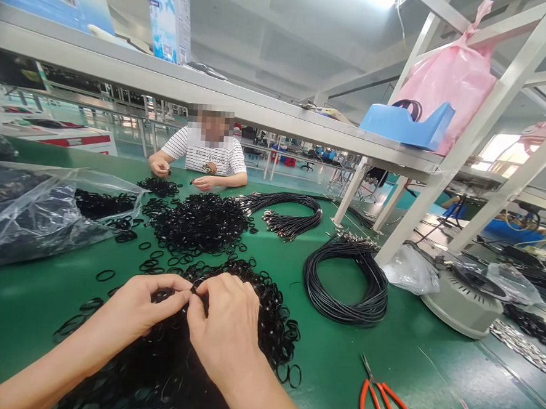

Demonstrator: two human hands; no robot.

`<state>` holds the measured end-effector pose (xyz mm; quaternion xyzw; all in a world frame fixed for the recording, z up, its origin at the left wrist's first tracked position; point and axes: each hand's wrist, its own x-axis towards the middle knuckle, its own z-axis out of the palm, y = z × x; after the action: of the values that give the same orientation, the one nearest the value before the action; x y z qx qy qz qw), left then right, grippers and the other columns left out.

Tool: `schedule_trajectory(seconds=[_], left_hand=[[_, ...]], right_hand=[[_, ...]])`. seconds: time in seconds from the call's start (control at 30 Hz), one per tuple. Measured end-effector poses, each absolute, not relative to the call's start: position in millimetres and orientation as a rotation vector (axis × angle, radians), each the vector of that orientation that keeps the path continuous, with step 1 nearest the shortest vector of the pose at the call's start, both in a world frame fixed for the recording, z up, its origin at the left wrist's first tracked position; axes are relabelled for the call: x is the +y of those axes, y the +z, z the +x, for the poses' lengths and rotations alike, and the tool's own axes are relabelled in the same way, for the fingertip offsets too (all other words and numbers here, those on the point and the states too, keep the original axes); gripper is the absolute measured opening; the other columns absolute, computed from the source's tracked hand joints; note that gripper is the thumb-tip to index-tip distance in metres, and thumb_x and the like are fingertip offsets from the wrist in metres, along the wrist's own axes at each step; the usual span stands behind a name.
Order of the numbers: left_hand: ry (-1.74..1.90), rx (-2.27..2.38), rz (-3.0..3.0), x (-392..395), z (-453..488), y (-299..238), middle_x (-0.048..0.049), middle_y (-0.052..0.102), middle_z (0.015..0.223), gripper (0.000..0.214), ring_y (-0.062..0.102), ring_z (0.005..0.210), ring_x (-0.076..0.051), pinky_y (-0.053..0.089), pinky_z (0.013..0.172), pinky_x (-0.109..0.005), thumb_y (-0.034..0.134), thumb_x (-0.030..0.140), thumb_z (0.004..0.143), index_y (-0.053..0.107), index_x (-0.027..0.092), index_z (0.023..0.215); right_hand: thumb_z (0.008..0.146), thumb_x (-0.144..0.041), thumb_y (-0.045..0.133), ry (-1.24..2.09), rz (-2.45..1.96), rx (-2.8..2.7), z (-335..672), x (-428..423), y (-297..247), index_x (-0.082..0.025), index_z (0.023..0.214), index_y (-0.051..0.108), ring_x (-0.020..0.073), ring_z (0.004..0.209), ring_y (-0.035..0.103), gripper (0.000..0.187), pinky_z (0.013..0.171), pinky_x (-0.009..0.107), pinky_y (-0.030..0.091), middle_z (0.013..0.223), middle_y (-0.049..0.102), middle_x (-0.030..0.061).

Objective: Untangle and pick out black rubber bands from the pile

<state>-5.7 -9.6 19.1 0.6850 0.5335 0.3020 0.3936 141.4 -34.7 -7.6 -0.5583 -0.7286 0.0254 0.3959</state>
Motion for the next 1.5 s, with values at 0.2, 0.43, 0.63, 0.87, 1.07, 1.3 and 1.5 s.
schedule_trajectory(seconds=[0.2,0.43,0.63,0.87,1.07,1.3,1.5], left_hand=[[0.819,1.304,1.823,-6,-8,12,0.0035,0.063,0.066,0.018,0.045,0.055,-0.011,0.035,0.052,-0.019,0.057,0.034,0.077,0.069,0.021,0.072],[0.826,1.407,1.59,3,-17,8,0.0061,0.045,0.053,0.034,0.031,0.045,-0.009,0.025,0.041,-0.017,0.058,0.053,0.075,0.067,0.02,0.074],[0.769,1.371,1.561,0,-12,10,0.0031,0.053,0.059,0.042,0.035,0.05,-0.01,0.029,0.041,-0.018,0.059,0.057,0.074,0.071,0.02,0.089],[0.837,1.274,1.541,-1,-8,7,-0.0008,0.066,0.078,0.047,0.043,0.054,-0.011,0.032,0.04,-0.017,0.056,0.059,0.077,0.07,0.021,0.1],[0.913,1.229,1.353,7,-17,0,-0.0035,0.066,0.075,0.048,0.051,0.056,-0.013,0.033,0.044,-0.019,0.061,0.058,0.074,0.07,0.018,0.1],[0.862,1.212,1.363,4,-18,7,-0.0007,0.065,0.076,0.045,0.049,0.055,-0.01,0.031,0.044,-0.017,0.069,0.052,0.07,0.067,0.022,0.103],[0.799,1.277,1.496,-6,-6,15,0.0037,0.056,0.06,0.042,0.039,0.045,-0.009,0.031,0.038,-0.017,0.068,0.056,0.067,0.069,0.021,0.091]], right_hand=[[0.079,-0.013,0.055,0.026,-1.457,-1.852,145,-32,-5,-0.021,0.074,0.058,0.0132,0.071,0.056,0.01,0.067,0.024,0.037,0.074,0.062,-0.003],[0.081,-0.015,0.05,-0.062,-1.628,-1.647,181,-18,12,-0.021,0.073,0.059,0.0132,0.067,0.054,0.014,0.062,0.025,0.036,0.071,0.06,-0.0024],[0.083,-0.021,0.057,0.065,-1.601,-1.864,178,-24,14,-0.023,0.07,0.062,0.0132,0.066,0.056,0.014,0.06,0.024,0.036,0.072,0.063,-0.0034],[0.08,-0.023,0.067,0.191,-1.289,-2.006,154,-35,9,-0.026,0.088,0.064,0.0132,0.082,0.058,0.009,0.075,0.024,0.042,0.087,0.065,-0.0041],[0.081,-0.017,0.057,0.607,-1.271,-1.689,160,-25,5,-0.022,0.077,0.065,0.0116,0.064,0.056,0.011,0.061,0.022,0.043,0.069,0.063,-0.0043],[0.081,-0.017,0.05,0.881,-1.165,-1.558,166,-18,1,-0.022,0.093,0.071,0.0146,0.07,0.063,0.025,0.069,0.026,0.05,0.079,0.069,0.0],[0.079,-0.015,0.053,0.885,-1.135,-1.53,160,-23,4,-0.022,0.09,0.066,0.0135,0.066,0.063,0.018,0.066,0.025,0.05,0.072,0.065,-0.002]])
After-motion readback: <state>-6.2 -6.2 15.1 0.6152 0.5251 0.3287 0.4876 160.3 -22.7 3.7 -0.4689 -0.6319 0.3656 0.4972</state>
